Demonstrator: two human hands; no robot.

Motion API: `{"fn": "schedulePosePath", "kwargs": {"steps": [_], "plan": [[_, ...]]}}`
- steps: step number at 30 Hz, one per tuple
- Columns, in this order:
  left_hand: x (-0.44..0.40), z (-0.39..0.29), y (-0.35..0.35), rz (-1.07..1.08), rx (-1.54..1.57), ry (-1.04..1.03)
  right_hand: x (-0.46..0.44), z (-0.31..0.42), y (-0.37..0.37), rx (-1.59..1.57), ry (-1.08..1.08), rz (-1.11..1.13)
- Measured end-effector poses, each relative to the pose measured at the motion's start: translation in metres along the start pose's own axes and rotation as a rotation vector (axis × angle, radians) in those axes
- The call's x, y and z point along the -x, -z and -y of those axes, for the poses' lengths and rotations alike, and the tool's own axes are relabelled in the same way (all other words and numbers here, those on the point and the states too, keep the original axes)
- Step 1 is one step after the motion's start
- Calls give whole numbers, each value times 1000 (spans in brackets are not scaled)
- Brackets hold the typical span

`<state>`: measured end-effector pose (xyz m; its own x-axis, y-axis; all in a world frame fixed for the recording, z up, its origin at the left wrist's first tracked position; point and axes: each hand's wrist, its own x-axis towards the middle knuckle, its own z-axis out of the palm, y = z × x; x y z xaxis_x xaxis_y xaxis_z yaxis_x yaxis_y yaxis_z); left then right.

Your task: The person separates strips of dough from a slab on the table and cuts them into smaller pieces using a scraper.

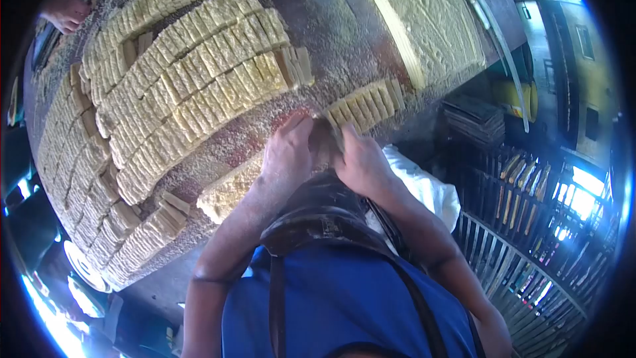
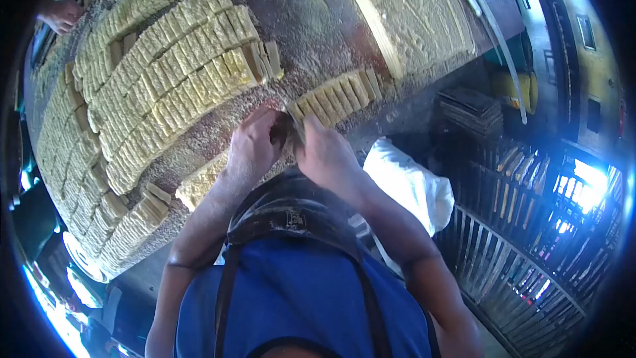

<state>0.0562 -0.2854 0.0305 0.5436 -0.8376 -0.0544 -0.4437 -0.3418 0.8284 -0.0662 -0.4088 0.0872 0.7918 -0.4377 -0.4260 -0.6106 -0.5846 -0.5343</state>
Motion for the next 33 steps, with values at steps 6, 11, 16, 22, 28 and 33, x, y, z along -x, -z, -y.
{"fn": "schedulePosePath", "kwargs": {"steps": [6, 11, 16, 22, 28, 33], "plan": [[8, -7, 11, -36, 48, 23, 39, 25, 17, 12, -51, 44], [6, 0, 10, -29, 78, 14, 21, 19, 4, -22, -37, 96], [12, -3, 15, 35, 38, 42, -9, 8, -16, -22, 7, -8], [21, 1, 17, -37, 68, 48, 36, 29, 4, -13, -26, 13], [18, 4, 18, -51, 67, 4, 22, 38, 6, -55, -65, 159], [29, 1, 26, 35, 93, 61, -4, 23, -25, 9, -6, 28]]}}
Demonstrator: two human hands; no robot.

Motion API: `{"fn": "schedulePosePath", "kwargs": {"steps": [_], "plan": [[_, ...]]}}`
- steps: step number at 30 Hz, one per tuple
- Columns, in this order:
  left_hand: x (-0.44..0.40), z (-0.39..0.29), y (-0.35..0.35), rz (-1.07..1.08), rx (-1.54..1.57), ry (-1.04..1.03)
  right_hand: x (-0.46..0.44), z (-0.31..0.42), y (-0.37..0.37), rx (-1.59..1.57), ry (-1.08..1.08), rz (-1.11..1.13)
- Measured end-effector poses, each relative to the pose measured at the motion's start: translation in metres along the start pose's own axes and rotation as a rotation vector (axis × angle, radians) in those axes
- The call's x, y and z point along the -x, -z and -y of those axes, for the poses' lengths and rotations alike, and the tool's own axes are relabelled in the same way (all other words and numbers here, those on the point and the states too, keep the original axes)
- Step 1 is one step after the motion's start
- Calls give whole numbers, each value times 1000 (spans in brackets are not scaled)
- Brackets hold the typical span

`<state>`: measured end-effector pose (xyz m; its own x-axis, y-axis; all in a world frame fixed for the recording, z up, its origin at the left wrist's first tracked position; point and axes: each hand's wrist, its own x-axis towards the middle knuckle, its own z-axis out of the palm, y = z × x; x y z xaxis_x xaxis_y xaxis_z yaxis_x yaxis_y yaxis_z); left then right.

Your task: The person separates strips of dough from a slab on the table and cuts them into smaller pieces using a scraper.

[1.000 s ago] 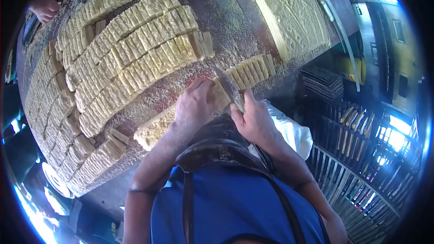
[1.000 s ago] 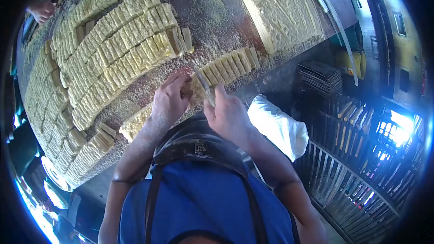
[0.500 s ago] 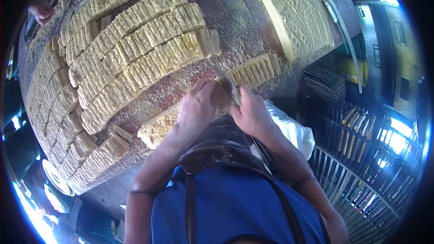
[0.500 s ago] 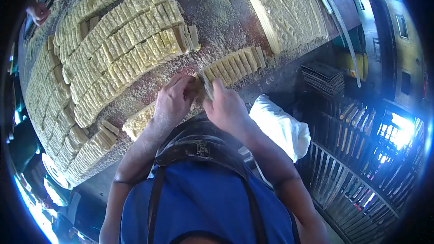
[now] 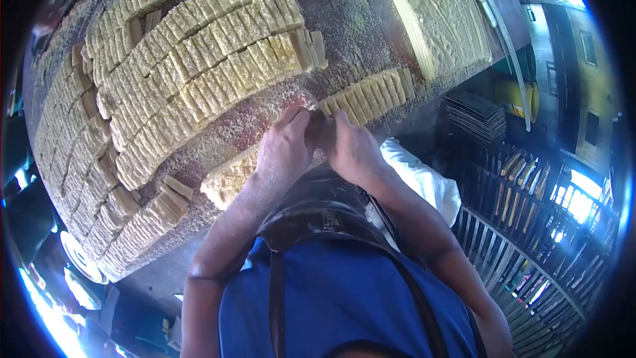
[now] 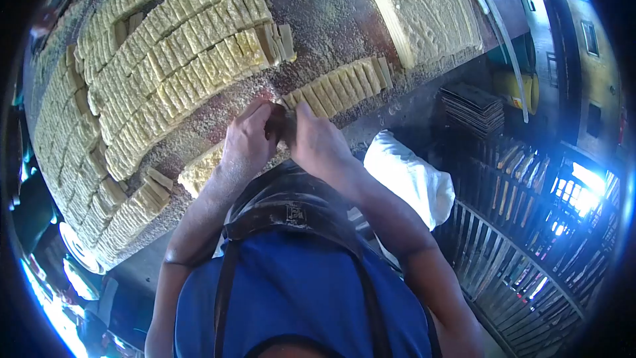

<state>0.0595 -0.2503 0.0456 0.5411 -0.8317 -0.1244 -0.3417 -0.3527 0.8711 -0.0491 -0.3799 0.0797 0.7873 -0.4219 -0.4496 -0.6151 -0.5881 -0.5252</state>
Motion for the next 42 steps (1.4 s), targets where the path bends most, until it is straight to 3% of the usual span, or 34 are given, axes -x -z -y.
{"fn": "schedulePosePath", "kwargs": {"steps": [2, 6, 9, 14, 20, 24, 26, 29, 31, 37, 42], "plan": [[2, 4, -4, -142, -61, -39, 13, -4, 8, -13, 76, -44], [4, 3, 3, -41, -53, 13, 49, 15, 18, -76, 58, -33], [2, 4, 3, -90, 16, -40, 55, 26, 28, 21, -95, 118], [4, 4, 6, -9, -2, 39, 7, 3, -21, -24, -16, -3], [11, 6, 12, -62, -20, 35, 36, 23, 12, -129, 71, -102], [13, 5, 18, -45, -22, -2, 53, 29, 4, 46, -50, 50], [13, 8, 17, -50, -28, 10, 53, 36, 13, -20, -111, 128], [12, 16, 15, -27, -29, -32, 30, 29, -3, -31, -83, 114], [12, 11, 21, 56, -26, 66, 0, 20, -33, 2, -72, 43], [22, 7, 30, -53, -26, 16, 37, 30, -1, -69, 61, -62], [20, 19, 28, -31, -25, -7, 56, 47, 2, 30, -70, 76]]}}
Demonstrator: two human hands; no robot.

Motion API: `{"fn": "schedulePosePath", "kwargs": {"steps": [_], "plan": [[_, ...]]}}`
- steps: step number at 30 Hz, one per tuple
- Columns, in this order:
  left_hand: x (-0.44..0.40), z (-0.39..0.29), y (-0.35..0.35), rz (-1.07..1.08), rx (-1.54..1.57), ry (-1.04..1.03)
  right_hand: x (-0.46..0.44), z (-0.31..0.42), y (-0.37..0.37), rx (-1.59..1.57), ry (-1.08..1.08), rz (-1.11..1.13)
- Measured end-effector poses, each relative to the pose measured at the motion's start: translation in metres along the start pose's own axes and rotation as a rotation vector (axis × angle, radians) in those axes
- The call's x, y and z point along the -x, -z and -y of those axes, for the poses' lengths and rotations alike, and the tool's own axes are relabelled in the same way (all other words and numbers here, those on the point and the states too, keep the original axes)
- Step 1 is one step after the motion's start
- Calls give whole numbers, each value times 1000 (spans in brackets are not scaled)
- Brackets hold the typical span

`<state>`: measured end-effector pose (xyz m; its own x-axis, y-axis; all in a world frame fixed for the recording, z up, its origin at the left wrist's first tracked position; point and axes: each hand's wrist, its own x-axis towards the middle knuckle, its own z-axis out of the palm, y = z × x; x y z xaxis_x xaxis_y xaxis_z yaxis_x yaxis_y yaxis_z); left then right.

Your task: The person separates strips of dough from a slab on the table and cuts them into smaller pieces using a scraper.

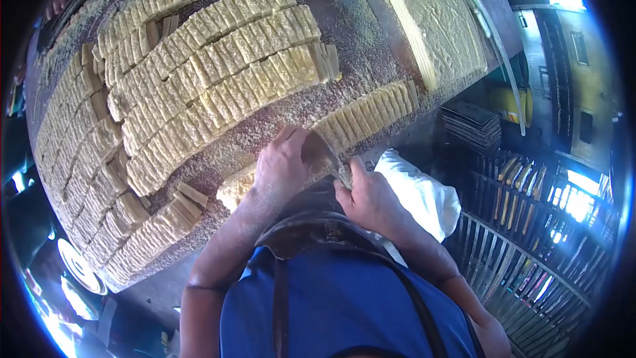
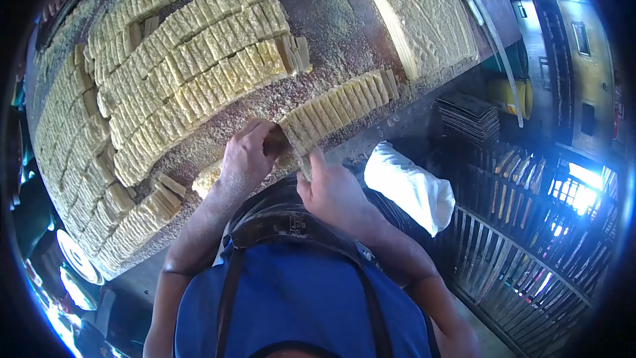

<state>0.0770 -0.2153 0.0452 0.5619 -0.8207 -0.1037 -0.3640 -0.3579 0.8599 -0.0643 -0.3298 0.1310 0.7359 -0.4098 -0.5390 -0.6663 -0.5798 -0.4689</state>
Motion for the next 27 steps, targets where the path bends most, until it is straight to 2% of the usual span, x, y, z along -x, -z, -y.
{"fn": "schedulePosePath", "kwargs": {"steps": [2, 6, 10, 12, 13, 14, 16, 21, 23, 27], "plan": [[2, 0, 0, -12, 18, -33, 2, 3, 3, -90, 59, -19], [5, 4, -2, 40, 27, 52, -50, -24, -55, -54, 110, -85], [4, 7, 6, -21, 6, -40, -45, -7, -23, -29, 103, -129], [13, 4, 11, -58, 12, -59, -20, 0, -13, -122, 109, -154], [14, 1, 14, 24, 40, 37, -12, 3, -11, -123, 157, -167], [14, 3, 13, 23, 41, 32, -7, 6, -12, -120, 156, -172], [13, 10, 11, -14, 13, -28, 5, 12, -15, -8, 30, -51], [9, 14, 10, 24, 28, 11, -23, 14, -28, -114, -56, 34], [16, 12, 9, 59, 38, 47, -47, 3, -57, -78, -40, -27], [20, 10, 19, 0, 19, -23, -44, 0, -36, -38, 81, -143]]}}
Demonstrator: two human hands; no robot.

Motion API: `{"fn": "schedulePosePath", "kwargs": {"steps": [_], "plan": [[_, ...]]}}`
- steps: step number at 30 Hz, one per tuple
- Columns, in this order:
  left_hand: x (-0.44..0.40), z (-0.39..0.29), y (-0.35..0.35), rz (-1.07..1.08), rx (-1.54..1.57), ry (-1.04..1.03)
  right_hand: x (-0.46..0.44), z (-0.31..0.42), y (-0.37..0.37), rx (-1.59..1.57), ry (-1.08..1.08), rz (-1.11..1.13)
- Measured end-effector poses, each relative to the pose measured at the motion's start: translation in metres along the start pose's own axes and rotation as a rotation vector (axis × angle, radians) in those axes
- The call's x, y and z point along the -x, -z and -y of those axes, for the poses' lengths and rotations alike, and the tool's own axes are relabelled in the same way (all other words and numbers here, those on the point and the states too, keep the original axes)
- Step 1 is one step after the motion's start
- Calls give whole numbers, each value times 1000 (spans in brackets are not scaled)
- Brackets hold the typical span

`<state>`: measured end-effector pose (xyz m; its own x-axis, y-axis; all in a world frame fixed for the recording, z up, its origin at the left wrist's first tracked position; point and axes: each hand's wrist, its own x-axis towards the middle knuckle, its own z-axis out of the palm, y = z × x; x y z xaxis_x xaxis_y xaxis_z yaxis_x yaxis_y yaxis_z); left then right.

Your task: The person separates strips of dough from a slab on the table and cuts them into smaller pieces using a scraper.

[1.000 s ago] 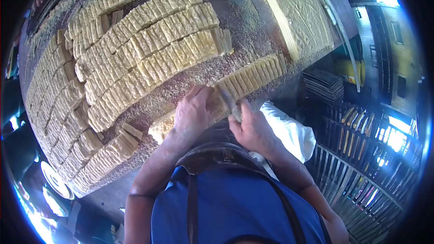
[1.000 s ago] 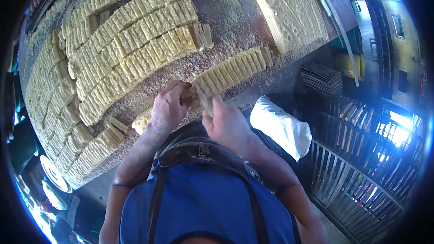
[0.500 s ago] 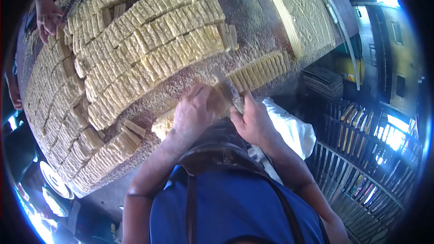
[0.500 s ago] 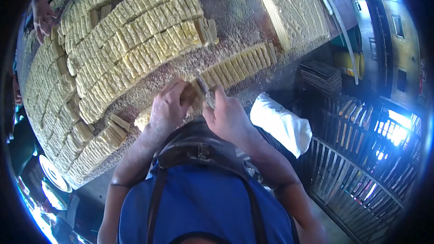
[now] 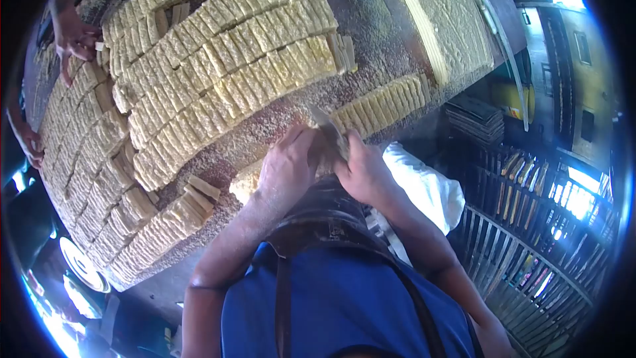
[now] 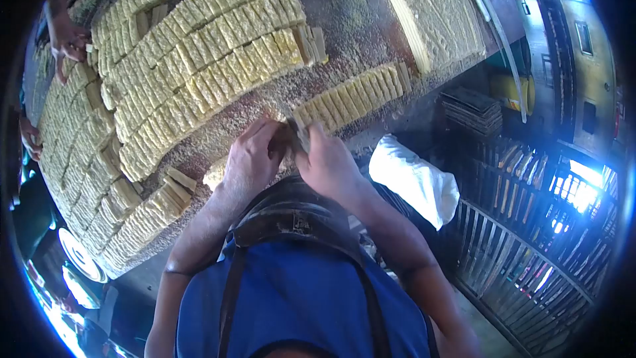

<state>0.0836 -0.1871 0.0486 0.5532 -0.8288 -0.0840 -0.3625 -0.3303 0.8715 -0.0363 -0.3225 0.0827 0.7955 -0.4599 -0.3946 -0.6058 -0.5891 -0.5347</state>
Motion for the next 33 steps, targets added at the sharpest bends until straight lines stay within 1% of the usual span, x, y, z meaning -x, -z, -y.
{"fn": "schedulePosePath", "kwargs": {"steps": [2, 4, 5, 6, 7, 9, 10, 11, 13, 14, 15, 16, 17, 18, 19, 20, 21, 23, 24, 26, 27, 29, 30, 32, 33], "plan": [[6, -1, 2, -28, -14, -14, 24, 18, 18, -118, -44, 51], [7, 3, 3, 24, 41, 44, 37, 22, 16, -100, -37, 69], [7, 5, 3, 22, 41, 37, 41, 25, 15, -80, -22, 81], [6, 7, 2, 23, 26, 31, 45, 27, 14, -46, -68, 119], [6, 8, 1, 23, 14, 29, 45, 29, 16, -41, -63, 119], [6, 7, 1, 5, 3, 27, 44, 33, 20, -60, -156, 201], [7, 7, 1, -8, -12, 21, 33, 30, 10, -63, -159, 208], [3, 9, 1, -6, -13, 23, 12, 23, -7, -120, -143, 166], [3, 6, 2, 70, -44, 164, 11, 12, -32, -189, -150, 124], [4, 8, 2, 9, 24, 57, 4, 7, -36, -160, -100, 93], [4, 9, 1, -10, 4, 33, -1, 5, -35, -135, -49, 55], [8, 9, -1, -12, 4, 31, 0, 5, -30, -121, -70, 126], [5, 10, -2, -31, 1, 24, 1, 2, -26, -121, -33, 101], [3, 10, -1, -6, 17, 42, 7, -1, -26, -138, 107, -9], [2, 9, 1, -35, -9, 39, 17, 0, -26, -166, 239, -108], [3, 7, 0, -45, -23, 17, 25, 1, -24, -132, 311, -187], [3, 6, -2, -54, -37, -5, 22, -2, -26, -149, 342, -182], [7, 6, -2, -62, -78, 28, 26, -4, -40, -74, 135, -105], [8, 5, 0, -39, -75, 17, 24, 9, -30, -69, 76, -19], [9, 14, -2, -16, -78, -56, 17, 20, -12, -61, 80, -1], [16, 6, 1, -6, -73, -63, 22, 22, -6, -39, 81, 23], [19, -4, 9, -33, -155, 6, 36, 25, 9, -50, 96, -43], [22, 2, 11, -28, -178, 0, 48, 30, 13, -56, 74, -51], [26, 13, 10, 5, -161, 16, 72, 34, 5, -49, 26, -47], [23, 15, 11, 17, -163, 27, 76, 35, -4, -59, 49, -69]]}}
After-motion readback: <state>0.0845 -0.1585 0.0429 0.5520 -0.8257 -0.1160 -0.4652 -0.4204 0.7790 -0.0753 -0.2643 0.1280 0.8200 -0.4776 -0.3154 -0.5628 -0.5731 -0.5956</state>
